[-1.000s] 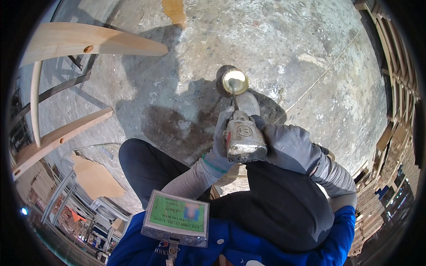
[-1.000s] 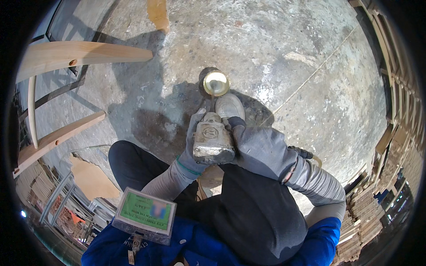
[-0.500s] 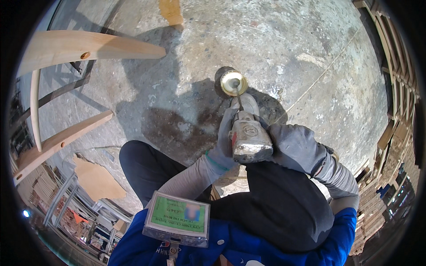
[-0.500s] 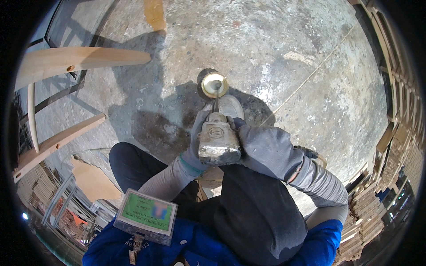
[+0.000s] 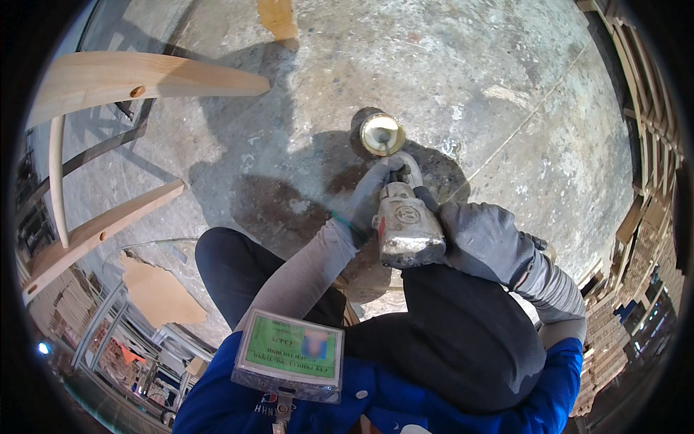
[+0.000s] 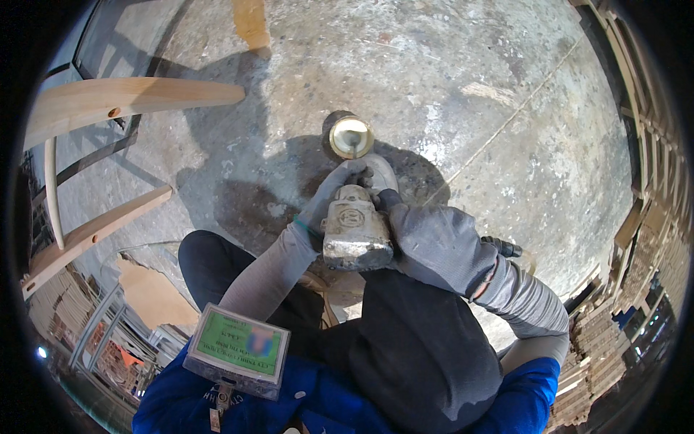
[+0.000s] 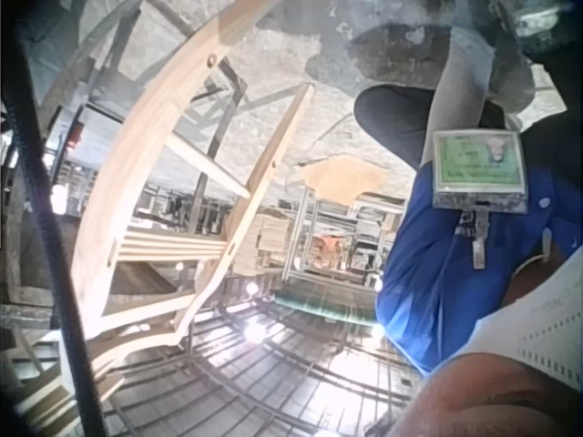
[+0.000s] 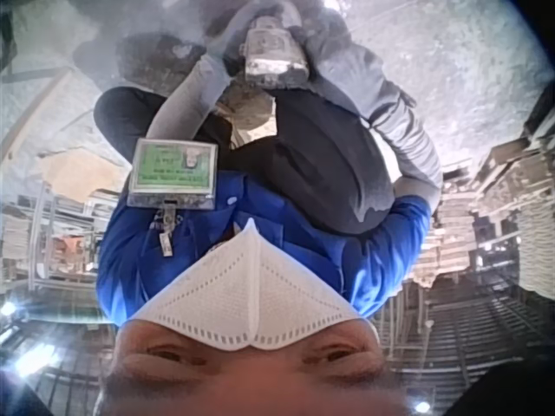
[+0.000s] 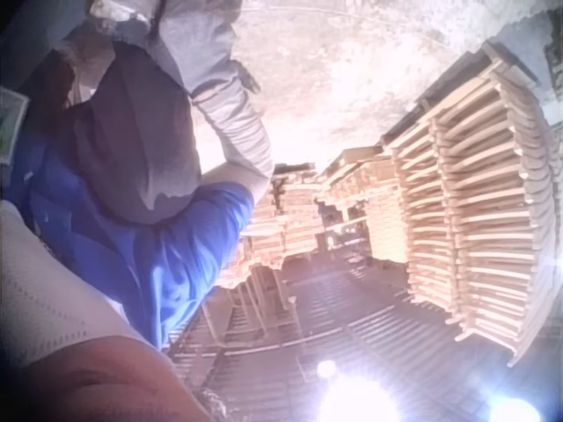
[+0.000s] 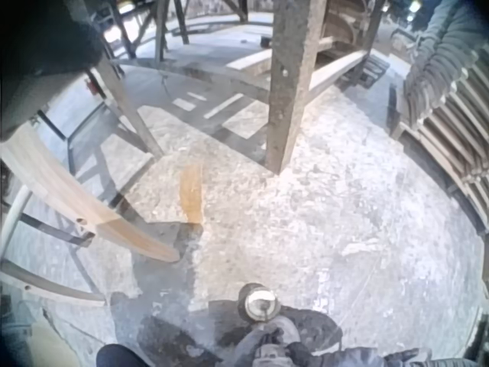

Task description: The person pours a yellow liquid into a container, mixes it with a power tool, and then uses a brush to apply the finish to wooden chair frames in a workshop.

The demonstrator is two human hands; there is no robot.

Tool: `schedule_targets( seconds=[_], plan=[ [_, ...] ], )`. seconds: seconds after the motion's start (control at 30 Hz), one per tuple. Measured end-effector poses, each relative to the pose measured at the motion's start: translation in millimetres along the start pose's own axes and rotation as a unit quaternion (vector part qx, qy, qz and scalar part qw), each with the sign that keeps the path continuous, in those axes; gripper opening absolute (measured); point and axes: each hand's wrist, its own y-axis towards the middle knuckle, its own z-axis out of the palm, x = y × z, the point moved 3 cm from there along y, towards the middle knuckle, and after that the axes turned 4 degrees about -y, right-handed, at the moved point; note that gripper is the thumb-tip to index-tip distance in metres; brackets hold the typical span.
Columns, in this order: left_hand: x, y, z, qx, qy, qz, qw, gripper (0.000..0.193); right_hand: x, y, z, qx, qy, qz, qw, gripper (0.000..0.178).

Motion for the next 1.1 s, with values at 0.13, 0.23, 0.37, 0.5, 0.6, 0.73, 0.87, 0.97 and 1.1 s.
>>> schedule_targets(
  seconds=[0.13,0.23,0.37,0.5,0.6,0.73,0.87,0.97,1.1],
  plan=[
    [-5,0,-1,-0.034,-0.009,0.0,0.999,0.016,4,1,-2,0.002,0.01,-0.005,1.0,0.043],
    [-7,-1,-6,-0.057,-0.006,0.018,0.998,0.016,8,4,-4,-0.016,0.01,-0.009,1.0,0.046],
    [-9,0,-14,-0.061,-0.007,0.026,0.998,0.02,15,5,-3,-0.028,-0.037,0.02,0.999,0.048],
    [-9,-1,-8,-0.015,-0.033,0.007,0.999,0.024,10,6,0,-0.001,-0.016,0.046,0.999,0.049],
    [-13,2,-8,0.008,-0.034,0.024,0.999,0.024,11,4,2,-0.024,-0.025,0.034,0.999,0.047],
    [-9,-1,2,-0.021,-0.016,0.005,1.0,0.028,5,-1,2,-0.055,-0.013,0.016,0.998,0.043],
    [-6,-4,8,-0.001,-0.037,0.007,0.999,0.023,6,-2,-7,0.005,-0.002,0.057,0.998,0.042],
    [-5,-6,9,-0.023,-0.031,0.005,0.999,0.021,5,-4,-3,0.029,-0.018,0.071,0.997,0.042],
    [-6,-2,3,-0.031,-0.019,0.018,0.999,0.023,4,-5,-5,0.009,0.0,0.056,0.998,0.042]
  ],
)
